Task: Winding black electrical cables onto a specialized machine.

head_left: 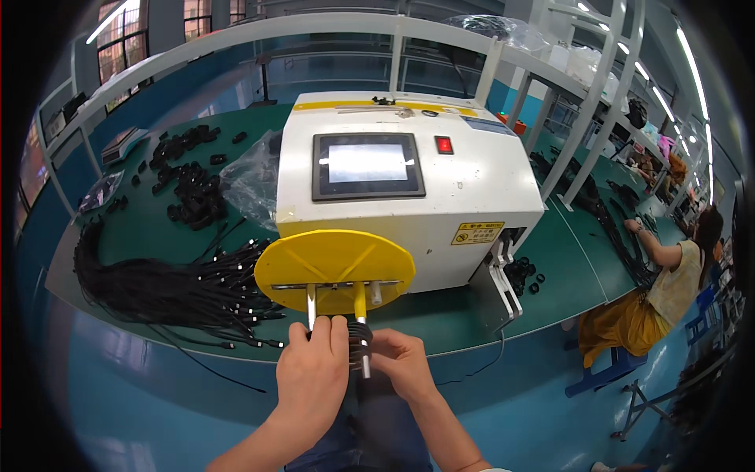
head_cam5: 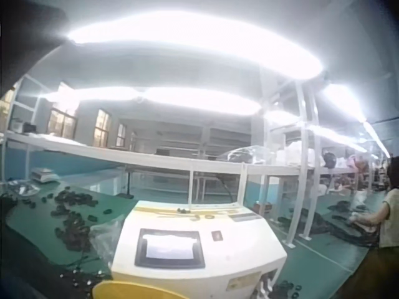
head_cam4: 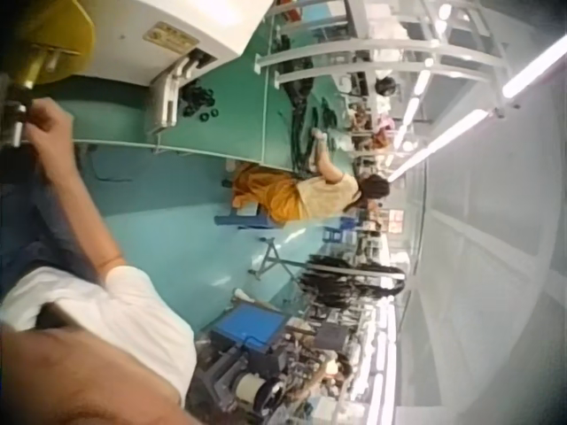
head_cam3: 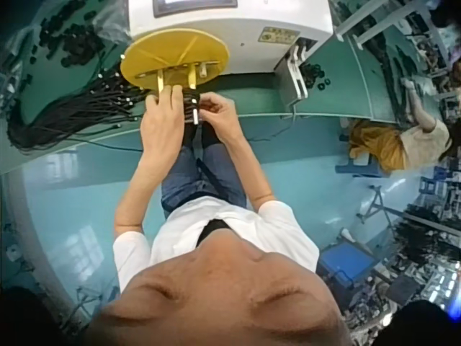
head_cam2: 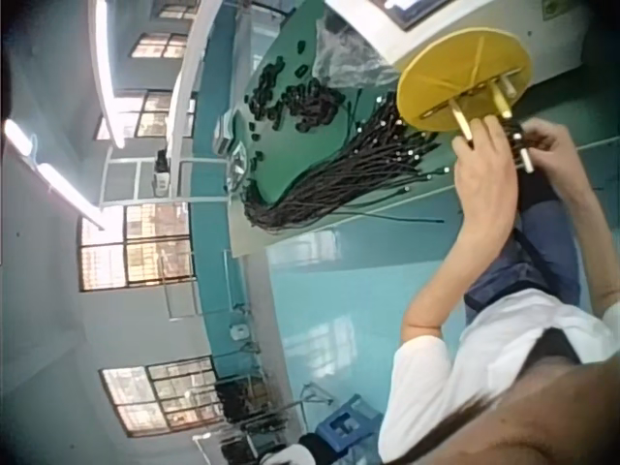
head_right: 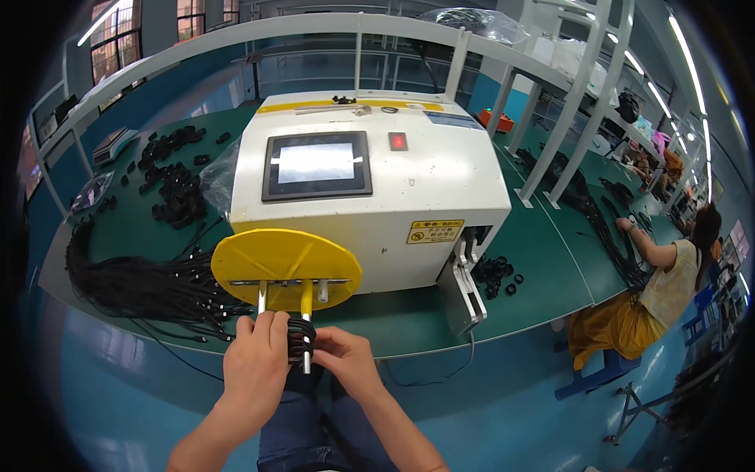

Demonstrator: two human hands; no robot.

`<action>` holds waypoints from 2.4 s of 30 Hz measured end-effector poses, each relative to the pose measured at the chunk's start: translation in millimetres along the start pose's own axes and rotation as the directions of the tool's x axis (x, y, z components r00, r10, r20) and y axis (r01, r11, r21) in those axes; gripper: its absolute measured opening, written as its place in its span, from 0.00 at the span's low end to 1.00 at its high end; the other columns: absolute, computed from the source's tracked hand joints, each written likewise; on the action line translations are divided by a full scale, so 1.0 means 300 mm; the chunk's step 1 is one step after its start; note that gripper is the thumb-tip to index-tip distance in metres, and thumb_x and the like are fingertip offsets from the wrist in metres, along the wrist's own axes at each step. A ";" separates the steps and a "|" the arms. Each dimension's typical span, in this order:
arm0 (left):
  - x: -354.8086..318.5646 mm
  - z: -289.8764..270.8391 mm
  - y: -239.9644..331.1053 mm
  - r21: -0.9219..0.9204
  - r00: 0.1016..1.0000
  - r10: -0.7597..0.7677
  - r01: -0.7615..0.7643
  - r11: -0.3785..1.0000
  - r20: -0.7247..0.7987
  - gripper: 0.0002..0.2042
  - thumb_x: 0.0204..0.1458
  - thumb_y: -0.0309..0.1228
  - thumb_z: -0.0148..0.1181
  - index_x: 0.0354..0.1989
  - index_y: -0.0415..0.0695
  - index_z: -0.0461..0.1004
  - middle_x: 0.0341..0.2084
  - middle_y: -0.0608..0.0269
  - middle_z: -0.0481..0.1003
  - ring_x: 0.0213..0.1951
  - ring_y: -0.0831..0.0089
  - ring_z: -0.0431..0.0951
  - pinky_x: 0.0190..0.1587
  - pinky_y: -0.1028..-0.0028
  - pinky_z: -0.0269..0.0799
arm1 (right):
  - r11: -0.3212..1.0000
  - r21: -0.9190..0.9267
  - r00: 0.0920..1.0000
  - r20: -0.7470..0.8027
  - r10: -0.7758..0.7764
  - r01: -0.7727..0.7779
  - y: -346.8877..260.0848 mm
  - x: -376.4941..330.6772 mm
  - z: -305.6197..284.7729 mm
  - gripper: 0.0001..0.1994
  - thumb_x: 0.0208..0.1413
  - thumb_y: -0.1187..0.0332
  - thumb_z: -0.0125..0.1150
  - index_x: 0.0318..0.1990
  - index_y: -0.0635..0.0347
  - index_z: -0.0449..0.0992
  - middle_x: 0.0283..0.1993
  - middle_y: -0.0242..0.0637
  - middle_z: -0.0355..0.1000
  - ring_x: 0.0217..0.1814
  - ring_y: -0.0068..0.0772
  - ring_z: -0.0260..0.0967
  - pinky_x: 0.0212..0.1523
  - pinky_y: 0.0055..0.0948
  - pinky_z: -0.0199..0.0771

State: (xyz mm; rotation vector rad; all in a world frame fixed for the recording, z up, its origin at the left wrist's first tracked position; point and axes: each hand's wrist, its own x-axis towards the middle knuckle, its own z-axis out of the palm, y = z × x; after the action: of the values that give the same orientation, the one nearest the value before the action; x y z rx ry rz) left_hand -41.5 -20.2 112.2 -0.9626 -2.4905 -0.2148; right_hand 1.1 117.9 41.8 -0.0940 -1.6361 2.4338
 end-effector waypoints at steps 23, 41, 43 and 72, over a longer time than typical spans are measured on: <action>-0.276 -0.073 0.006 -0.733 0.836 0.223 0.273 0.623 0.501 0.12 0.42 0.25 0.64 0.35 0.38 0.70 0.28 0.53 0.72 0.33 0.57 0.77 0.39 0.66 0.76 | 0.794 -0.324 0.791 0.539 -0.291 0.513 -0.012 -0.232 -0.013 0.08 0.41 0.72 0.69 0.28 0.64 0.76 0.26 0.40 0.70 0.27 0.37 0.70 0.31 0.30 0.72; -0.241 0.238 0.154 -0.332 0.555 0.567 0.827 -0.454 0.609 0.09 0.44 0.18 0.59 0.34 0.36 0.70 0.25 0.59 0.73 0.26 0.73 0.75 0.24 0.78 0.72 | 0.894 -0.447 0.991 0.130 0.030 0.031 -0.061 -0.291 -0.140 0.05 0.46 0.75 0.65 0.29 0.67 0.76 0.30 0.34 0.66 0.32 0.25 0.67 0.34 0.25 0.67; -0.235 0.232 0.169 -0.361 0.568 0.460 0.809 -0.464 0.682 0.08 0.40 0.16 0.59 0.31 0.35 0.69 0.23 0.56 0.73 0.25 0.71 0.75 0.20 0.76 0.69 | 0.881 -0.470 0.996 0.084 -0.013 0.051 -0.062 -0.305 -0.148 0.04 0.46 0.74 0.64 0.29 0.66 0.77 0.29 0.34 0.67 0.32 0.26 0.67 0.34 0.25 0.68; -0.195 0.223 0.162 -0.609 0.608 0.328 0.785 -0.113 0.723 0.10 0.41 0.27 0.64 0.27 0.41 0.67 0.18 0.65 0.70 0.18 0.78 0.69 0.21 0.79 0.65 | 0.424 -0.790 0.676 -0.605 -0.421 -0.443 -0.295 0.049 -1.316 0.04 0.42 0.74 0.61 0.27 0.65 0.76 0.23 0.41 0.75 0.23 0.30 0.72 0.26 0.27 0.71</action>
State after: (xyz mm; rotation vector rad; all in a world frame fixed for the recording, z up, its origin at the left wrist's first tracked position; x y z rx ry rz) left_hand 4.8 1.2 24.7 -0.9229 -2.8676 -2.8928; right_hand 64.7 511.8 -27.0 -1.1154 -2.1810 0.8112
